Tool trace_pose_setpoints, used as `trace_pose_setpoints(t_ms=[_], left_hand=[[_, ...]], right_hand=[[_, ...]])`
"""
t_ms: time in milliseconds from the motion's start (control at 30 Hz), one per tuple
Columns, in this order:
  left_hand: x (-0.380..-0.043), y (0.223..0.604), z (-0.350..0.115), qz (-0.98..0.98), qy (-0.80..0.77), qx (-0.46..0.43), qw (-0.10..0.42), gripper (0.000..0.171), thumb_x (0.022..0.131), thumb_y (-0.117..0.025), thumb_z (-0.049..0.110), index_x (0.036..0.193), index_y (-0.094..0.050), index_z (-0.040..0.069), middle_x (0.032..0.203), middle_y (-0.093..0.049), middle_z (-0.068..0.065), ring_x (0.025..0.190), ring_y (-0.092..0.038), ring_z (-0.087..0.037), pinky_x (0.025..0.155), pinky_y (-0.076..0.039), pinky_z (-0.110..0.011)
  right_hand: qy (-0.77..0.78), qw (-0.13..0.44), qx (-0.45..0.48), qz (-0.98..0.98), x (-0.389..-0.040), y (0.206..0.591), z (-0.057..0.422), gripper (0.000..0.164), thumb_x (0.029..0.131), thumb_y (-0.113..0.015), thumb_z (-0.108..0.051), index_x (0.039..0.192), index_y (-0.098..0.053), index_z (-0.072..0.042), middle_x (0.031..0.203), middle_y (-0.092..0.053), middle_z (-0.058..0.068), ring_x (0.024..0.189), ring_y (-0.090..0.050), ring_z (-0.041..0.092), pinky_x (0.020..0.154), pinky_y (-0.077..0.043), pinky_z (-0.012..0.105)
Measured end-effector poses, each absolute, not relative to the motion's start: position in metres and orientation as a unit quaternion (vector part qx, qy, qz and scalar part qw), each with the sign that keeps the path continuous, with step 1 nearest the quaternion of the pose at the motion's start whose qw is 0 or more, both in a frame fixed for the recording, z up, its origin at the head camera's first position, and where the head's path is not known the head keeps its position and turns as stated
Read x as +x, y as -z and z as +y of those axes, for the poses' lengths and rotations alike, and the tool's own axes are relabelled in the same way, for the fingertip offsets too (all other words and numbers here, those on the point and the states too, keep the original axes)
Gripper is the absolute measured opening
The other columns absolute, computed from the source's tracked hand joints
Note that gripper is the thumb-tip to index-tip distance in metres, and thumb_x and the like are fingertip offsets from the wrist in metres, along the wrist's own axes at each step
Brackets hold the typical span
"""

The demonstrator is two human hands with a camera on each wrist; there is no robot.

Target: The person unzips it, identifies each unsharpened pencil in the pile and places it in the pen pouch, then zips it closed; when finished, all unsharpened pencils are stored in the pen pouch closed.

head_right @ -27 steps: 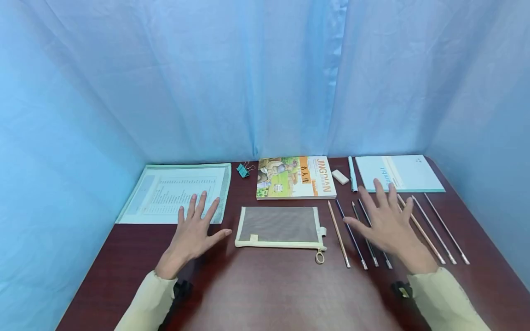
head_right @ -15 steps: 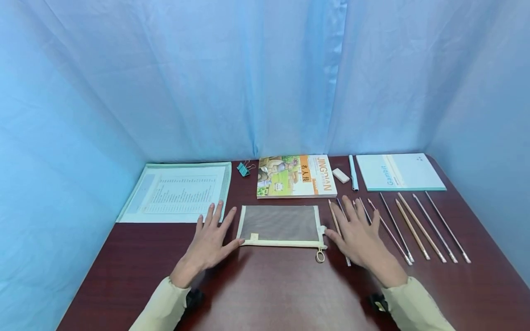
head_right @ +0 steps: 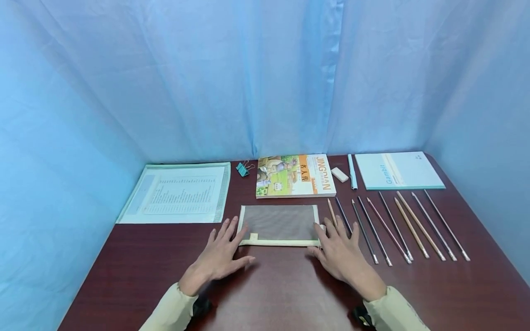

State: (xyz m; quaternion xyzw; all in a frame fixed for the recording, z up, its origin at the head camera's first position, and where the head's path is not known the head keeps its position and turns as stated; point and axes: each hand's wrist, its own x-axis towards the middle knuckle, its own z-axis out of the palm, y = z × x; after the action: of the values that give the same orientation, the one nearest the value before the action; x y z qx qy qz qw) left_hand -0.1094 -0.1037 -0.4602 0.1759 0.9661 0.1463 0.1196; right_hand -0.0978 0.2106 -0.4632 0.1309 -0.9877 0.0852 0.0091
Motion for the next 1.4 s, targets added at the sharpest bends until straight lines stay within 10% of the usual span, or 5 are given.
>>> trace_pose_setpoints(t_ms=[600, 967, 1233, 1400], left_hand=[[-0.101, 0.463, -0.095, 0.961, -0.097, 0.174, 0.19, 0.098, 0.086, -0.063, 0.067, 0.16, -0.022, 0.017, 0.169, -0.003, -0.018, 0.157, -0.013, -0.036, 0.122, -0.022, -0.068], [-0.103, 0.463, -0.094, 0.961, -0.094, 0.181, 0.187, 0.097, 0.086, -0.063, 0.067, 0.159, -0.025, 0.015, 0.169, -0.005, -0.02, 0.157, -0.014, -0.037, 0.122, -0.023, -0.068], [-0.106, 0.455, -0.099, 0.959, -0.12, 0.185, 0.178, 0.087, 0.088, -0.066, 0.058, 0.156, -0.032, 0.015, 0.168, -0.012, -0.02, 0.156, -0.018, -0.039, 0.121, -0.025, -0.068], [-0.103, 0.441, -0.086, 0.97, -0.095, 0.212, 0.076, 0.071, 0.088, -0.071, 0.048, 0.143, -0.049, 0.009, 0.157, -0.037, -0.022, 0.146, -0.037, -0.041, 0.114, -0.04, -0.063]], right_hand=[[-0.205, -0.015, 0.109, -0.972, -0.098, 0.457, 0.204, 0.052, 0.095, -0.065, -0.031, 0.138, -0.056, -0.004, 0.142, -0.055, 0.026, 0.141, -0.038, 0.052, 0.103, -0.028, 0.082], [-0.38, 0.031, 0.07, -0.922, -0.11, 0.456, 0.215, 0.038, 0.09, -0.07, -0.009, 0.127, -0.064, 0.001, 0.121, -0.069, 0.027, 0.099, -0.074, 0.036, 0.079, -0.064, 0.042], [-0.457, -0.019, -0.016, -0.889, -0.121, 0.466, 0.217, 0.033, 0.086, -0.073, -0.006, 0.118, -0.07, 0.001, 0.115, -0.072, 0.025, 0.096, -0.076, 0.031, 0.068, -0.056, 0.015], [-0.471, -0.033, -0.055, -0.88, -0.123, 0.473, 0.214, 0.033, 0.084, -0.075, -0.008, 0.115, -0.072, -0.001, 0.119, -0.071, 0.023, 0.098, -0.076, 0.028, 0.066, -0.055, 0.015]])
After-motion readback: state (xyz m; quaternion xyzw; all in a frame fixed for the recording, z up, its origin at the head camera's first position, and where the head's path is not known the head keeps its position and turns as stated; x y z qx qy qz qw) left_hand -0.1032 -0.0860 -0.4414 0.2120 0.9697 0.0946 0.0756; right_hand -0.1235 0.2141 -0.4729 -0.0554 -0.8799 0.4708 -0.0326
